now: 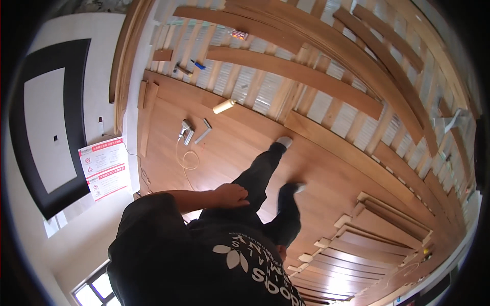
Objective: The person picks up flooring planks from the floor, carries them, and places them onto a white underlay to align them with previously laid planks.
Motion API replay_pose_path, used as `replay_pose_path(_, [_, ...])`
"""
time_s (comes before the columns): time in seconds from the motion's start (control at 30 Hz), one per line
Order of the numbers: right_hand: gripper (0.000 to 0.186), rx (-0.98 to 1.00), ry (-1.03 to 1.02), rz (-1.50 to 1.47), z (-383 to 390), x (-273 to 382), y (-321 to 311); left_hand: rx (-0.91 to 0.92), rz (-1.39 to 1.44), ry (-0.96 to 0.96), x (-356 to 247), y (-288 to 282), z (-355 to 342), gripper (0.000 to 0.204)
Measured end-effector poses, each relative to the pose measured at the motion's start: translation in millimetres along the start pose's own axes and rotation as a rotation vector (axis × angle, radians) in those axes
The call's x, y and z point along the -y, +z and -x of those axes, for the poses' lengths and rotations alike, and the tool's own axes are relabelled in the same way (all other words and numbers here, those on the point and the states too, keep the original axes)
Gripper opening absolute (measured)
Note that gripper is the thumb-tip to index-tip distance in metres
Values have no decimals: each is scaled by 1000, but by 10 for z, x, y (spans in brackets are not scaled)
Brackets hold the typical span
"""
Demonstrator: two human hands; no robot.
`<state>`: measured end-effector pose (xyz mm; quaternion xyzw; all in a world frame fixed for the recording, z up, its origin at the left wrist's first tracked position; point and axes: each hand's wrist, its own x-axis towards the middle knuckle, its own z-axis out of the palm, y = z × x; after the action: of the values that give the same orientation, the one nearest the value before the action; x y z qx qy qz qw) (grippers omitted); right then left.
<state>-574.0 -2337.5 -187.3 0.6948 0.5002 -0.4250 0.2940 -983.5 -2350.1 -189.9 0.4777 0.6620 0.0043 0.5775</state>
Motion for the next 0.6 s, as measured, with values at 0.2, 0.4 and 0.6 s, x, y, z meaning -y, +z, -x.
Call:
replay_pose_path(0.2, [40, 141, 15, -145, 254, -63, 380, 171, 225, -251, -158, -49, 496, 60])
replay_pose_path(0.4, [39, 415, -103, -435, 230, -706, 1185, 434, 189, -280, 149, 258, 280, 59])
replay_pose_path(0.6, [37, 622, -81, -573, -876, -1101, 2561, -216, 87, -83, 1863, 407, -3109, 40])
